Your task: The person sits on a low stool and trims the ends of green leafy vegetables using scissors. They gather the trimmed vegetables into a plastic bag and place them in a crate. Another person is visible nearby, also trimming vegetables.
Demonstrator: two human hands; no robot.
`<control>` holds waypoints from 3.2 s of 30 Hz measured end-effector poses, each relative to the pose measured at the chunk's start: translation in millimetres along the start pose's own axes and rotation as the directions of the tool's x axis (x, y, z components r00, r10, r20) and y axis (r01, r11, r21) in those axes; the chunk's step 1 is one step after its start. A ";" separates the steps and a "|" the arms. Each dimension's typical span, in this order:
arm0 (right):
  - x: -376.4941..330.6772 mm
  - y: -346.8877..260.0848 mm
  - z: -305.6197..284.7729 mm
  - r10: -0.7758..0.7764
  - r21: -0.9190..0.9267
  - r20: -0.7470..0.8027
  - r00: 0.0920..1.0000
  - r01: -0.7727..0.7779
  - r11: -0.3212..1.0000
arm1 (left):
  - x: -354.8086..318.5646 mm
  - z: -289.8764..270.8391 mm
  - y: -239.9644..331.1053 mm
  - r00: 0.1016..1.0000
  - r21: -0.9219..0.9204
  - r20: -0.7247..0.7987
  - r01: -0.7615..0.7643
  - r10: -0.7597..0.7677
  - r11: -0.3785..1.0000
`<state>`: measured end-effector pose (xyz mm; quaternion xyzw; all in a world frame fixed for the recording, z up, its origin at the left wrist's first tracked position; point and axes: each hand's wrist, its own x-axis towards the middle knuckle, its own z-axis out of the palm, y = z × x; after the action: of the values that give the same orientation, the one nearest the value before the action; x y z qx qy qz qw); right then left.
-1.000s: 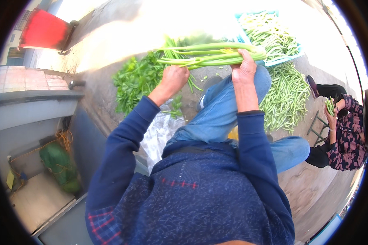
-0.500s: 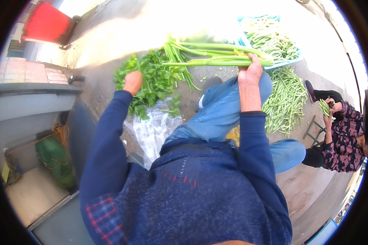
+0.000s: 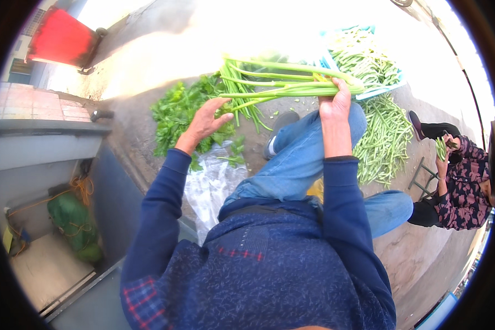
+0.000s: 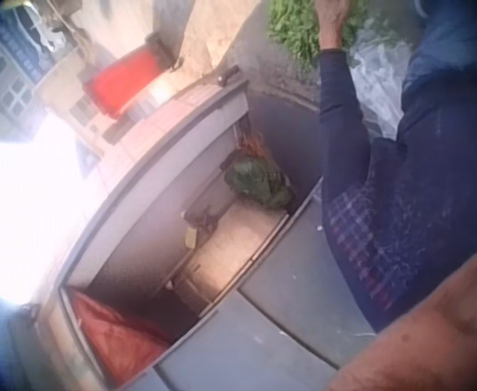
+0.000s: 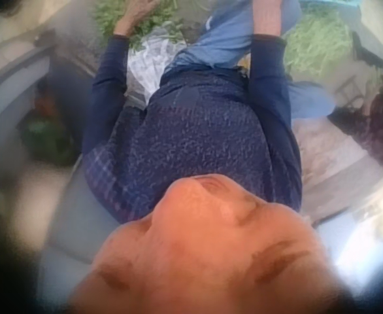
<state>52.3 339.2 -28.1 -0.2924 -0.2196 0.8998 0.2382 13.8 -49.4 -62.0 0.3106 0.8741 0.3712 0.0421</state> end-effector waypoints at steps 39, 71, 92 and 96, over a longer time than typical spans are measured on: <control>-4.0 -5.5 10.7 0.033 -0.033 -0.023 0.999 -0.033 0.999 | -59.3 42.2 0.3 0.884 -0.543 0.393 0.445 -0.253 0.713; -30.0 37.8 85.6 0.134 -0.548 0.256 0.957 0.030 0.836 | 74.7 35.9 88.8 0.998 -0.197 0.050 0.052 -0.043 0.979; -64.9 -183.6 -119.0 -0.113 -0.796 -0.255 0.960 -0.142 0.588 | 175.3 153.2 -211.5 0.651 -0.196 -0.247 0.692 -0.718 0.695; -104.8 -166.9 -184.9 -0.030 -0.717 -0.470 0.882 -0.362 0.596 | 155.6 192.3 -269.3 0.627 -0.085 -0.140 0.764 -0.767 0.640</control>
<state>294.0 460.0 -30.2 -0.5790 -0.5041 0.6395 0.0402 -190.4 16.6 -358.0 -0.1214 0.9202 0.3499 0.1268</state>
